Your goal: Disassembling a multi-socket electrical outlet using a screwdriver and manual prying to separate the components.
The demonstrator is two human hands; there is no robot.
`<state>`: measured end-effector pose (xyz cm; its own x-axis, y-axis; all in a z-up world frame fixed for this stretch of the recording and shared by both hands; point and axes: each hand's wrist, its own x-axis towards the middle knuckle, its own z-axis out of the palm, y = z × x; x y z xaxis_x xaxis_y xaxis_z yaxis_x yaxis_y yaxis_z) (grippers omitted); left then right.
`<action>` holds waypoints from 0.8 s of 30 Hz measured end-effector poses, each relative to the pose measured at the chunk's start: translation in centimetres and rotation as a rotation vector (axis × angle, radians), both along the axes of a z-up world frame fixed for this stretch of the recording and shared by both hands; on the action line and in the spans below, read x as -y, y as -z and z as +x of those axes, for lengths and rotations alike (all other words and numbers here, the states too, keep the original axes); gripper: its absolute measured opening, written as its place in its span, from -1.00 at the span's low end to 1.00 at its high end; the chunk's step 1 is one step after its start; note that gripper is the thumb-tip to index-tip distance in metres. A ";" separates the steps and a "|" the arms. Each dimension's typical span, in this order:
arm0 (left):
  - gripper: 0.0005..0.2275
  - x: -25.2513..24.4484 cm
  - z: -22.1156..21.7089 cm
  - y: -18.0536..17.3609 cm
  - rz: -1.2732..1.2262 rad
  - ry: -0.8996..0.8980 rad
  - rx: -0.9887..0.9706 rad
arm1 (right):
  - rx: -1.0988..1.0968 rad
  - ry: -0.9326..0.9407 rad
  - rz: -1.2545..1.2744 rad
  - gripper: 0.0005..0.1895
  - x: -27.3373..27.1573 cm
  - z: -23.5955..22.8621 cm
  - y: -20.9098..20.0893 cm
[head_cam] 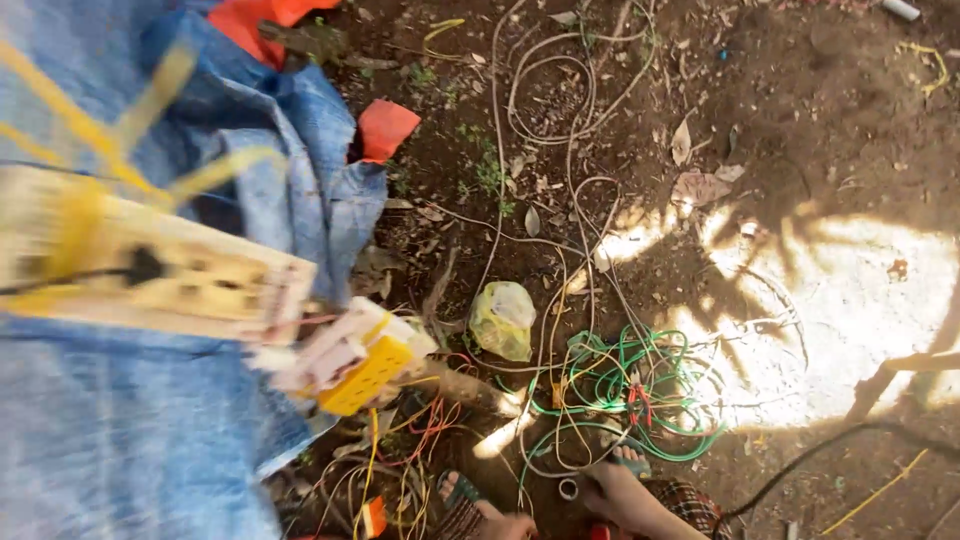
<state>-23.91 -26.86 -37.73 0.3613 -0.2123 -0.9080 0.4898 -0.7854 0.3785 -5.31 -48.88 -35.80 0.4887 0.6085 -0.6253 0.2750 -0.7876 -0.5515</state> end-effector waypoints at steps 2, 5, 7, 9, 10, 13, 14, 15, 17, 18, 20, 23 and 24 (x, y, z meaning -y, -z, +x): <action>-0.61 -1.9 7.5 -2.2 -0.022 0.059 -0.003 | 0.019 0.018 -0.001 -0.89 -3.6 1.9 2.5; -0.74 -3.9 12.8 -3.1 0.102 -0.108 0.560 | -0.148 0.271 0.229 -0.79 -5.8 2.0 8.3; -0.69 -4.8 13.8 -2.7 0.121 -0.188 0.978 | -0.070 0.129 0.079 -0.65 -5.8 1.0 12.5; -0.72 -5.2 13.5 -3.3 0.167 -0.150 1.039 | -0.009 0.100 0.220 -0.74 -7.5 1.8 10.4; -0.76 -5.1 13.1 -3.6 0.208 -0.129 1.091 | 0.046 0.057 0.347 -0.82 -7.8 2.2 9.2; -0.70 -5.2 8.5 -4.8 0.328 -0.013 1.237 | 0.285 -0.067 0.355 -0.52 -8.4 2.7 9.1; -0.70 -4.6 6.9 -7.3 0.352 -0.040 1.227 | 0.276 -0.099 0.363 -0.52 -8.2 2.5 8.3; -0.65 -4.2 5.4 -9.9 0.314 -0.255 1.289 | 0.264 -0.002 0.376 -0.59 -8.2 2.3 7.3; -0.60 -3.6 0.0 -13.3 0.308 -0.492 1.338 | 0.236 0.065 0.399 -0.66 -8.4 0.3 5.4; -0.62 -3.8 -2.6 -14.0 0.393 -0.552 1.359 | 0.267 0.058 0.512 -0.71 -8.9 0.0 4.2; -0.65 -4.1 -7.8 -13.8 0.500 -0.632 1.377 | 0.288 0.025 0.634 -0.76 -9.6 -0.6 2.1; -0.73 -3.1 -15.4 -9.5 0.387 -1.101 1.364 | 0.252 0.083 0.525 -0.53 -9.5 -1.2 0.5; -0.76 -2.4 -17.3 -7.1 0.338 -1.239 1.242 | 0.291 0.029 0.499 -0.45 -9.5 -0.8 0.5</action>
<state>-41.22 -24.50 -30.62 0.5883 0.8069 0.0521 0.3770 -0.3307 0.8651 -6.10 -39.42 -36.34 0.6187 0.7788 -0.1034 0.4529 -0.4612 -0.7630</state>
